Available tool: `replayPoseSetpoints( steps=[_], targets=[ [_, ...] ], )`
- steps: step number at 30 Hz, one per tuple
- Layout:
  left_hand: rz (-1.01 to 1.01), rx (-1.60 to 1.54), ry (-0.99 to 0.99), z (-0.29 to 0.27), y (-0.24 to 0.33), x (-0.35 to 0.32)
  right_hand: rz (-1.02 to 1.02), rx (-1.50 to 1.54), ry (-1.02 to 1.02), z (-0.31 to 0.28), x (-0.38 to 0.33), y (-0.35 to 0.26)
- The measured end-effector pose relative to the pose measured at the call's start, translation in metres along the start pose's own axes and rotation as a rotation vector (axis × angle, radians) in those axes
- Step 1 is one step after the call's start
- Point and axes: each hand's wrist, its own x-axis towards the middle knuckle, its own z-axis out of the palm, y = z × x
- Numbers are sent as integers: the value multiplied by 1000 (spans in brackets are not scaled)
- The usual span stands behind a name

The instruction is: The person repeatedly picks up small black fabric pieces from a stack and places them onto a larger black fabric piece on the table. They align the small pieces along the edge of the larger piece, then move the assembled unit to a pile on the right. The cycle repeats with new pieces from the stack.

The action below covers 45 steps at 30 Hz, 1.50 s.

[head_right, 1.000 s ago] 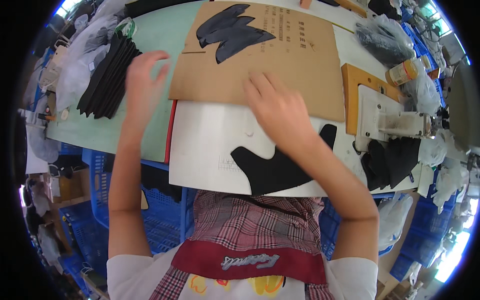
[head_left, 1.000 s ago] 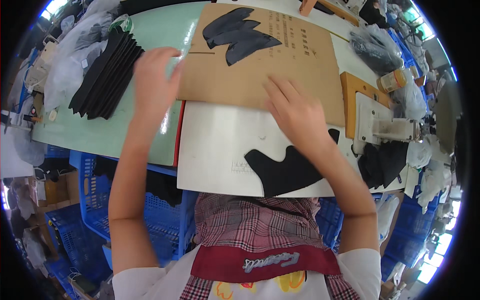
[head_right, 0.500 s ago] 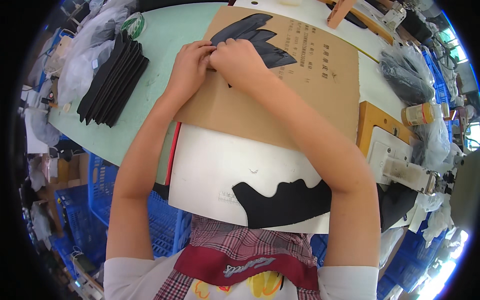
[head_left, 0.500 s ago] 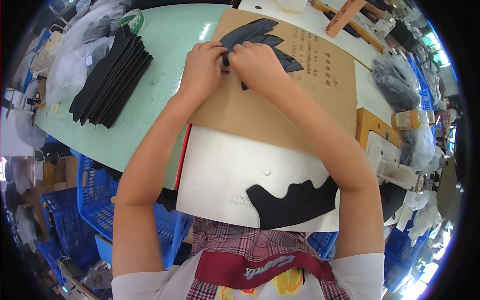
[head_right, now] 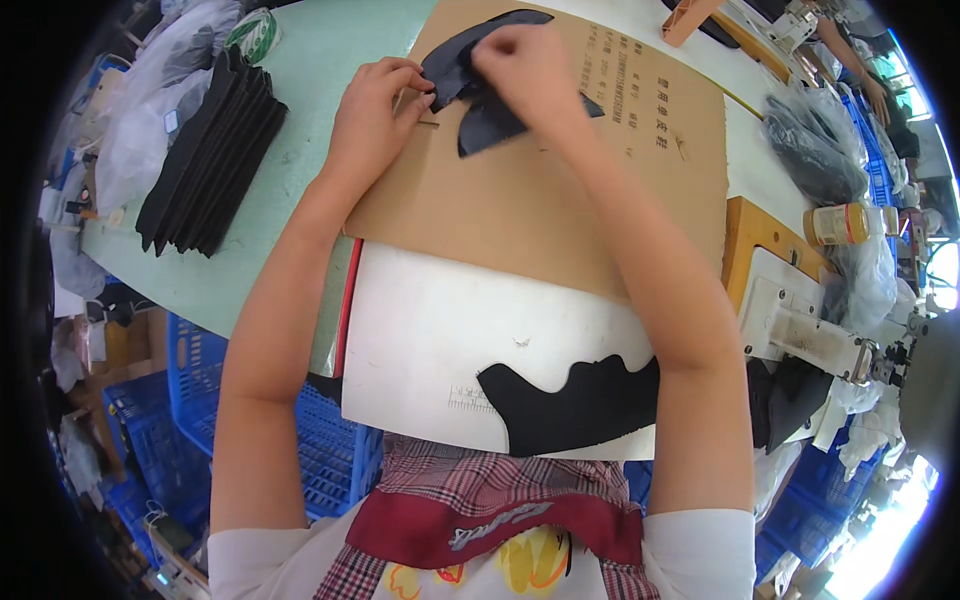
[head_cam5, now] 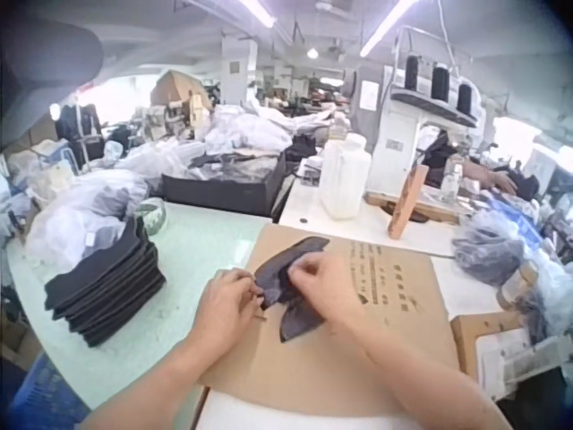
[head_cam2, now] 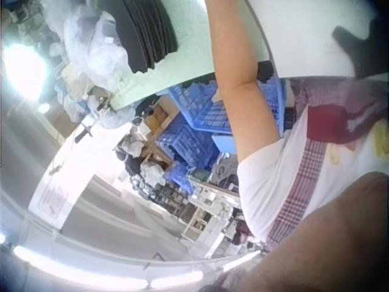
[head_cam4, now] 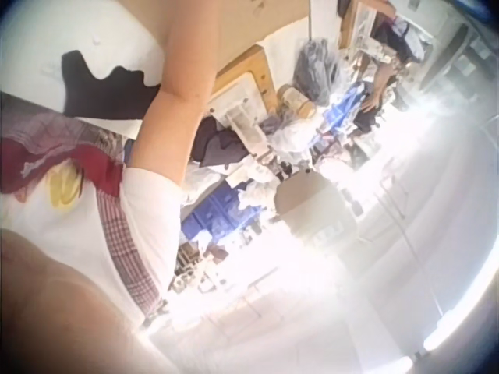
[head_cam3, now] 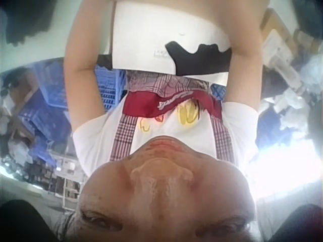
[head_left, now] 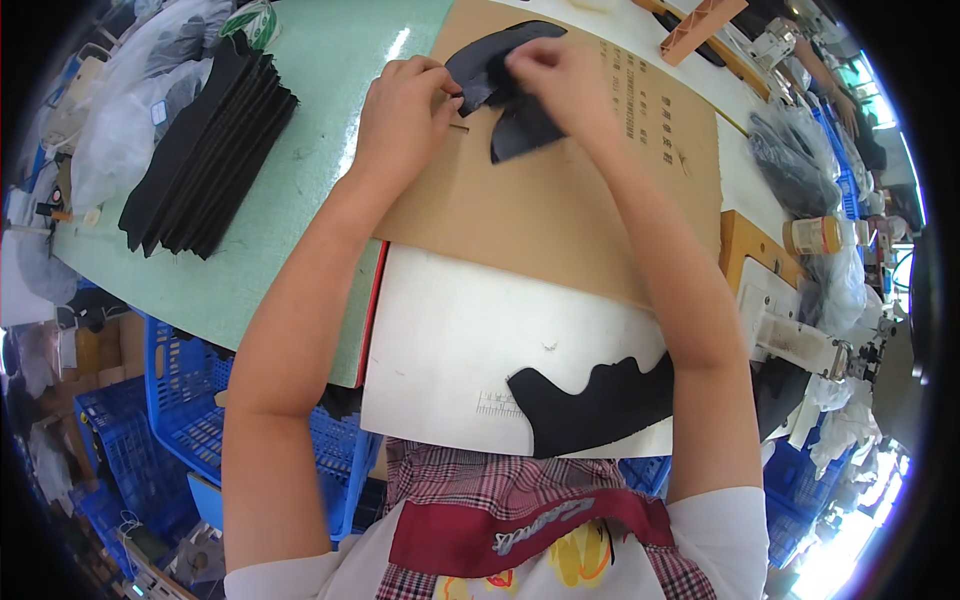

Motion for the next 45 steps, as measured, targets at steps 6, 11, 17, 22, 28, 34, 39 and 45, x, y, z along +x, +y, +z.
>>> replayPoseSetpoints(
  steps=[6, 11, 17, 22, 28, 34, 39, 45],
  targets=[
    [50, -42, 45, 3, -1, 3, 388, 1174, 569, -119, 57, 143],
    [-62, -238, 88, -7, -2, 8, 231, 1144, 293, -184, 27, 153],
    [-480, -999, -200, -26, 72, 3, 190, 817, 260, -118, -17, 39],
    [-604, -1070, -330, 0, 91, -21, 252, 845, 93, -29, -52, 6],
    [-482, -444, -181, -16, 77, -36, 181, 924, 260, -50, -39, 40],
    [-238, -60, -17, -10, 72, -44, 236, 733, 573, -188, -42, 114],
    [190, 162, 96, -9, 58, -42, 127, 523, 379, -205, -149, 46],
    [286, 85, 171, -15, 89, -45, 235, 694, 161, -165, -261, -34]
  ],
)
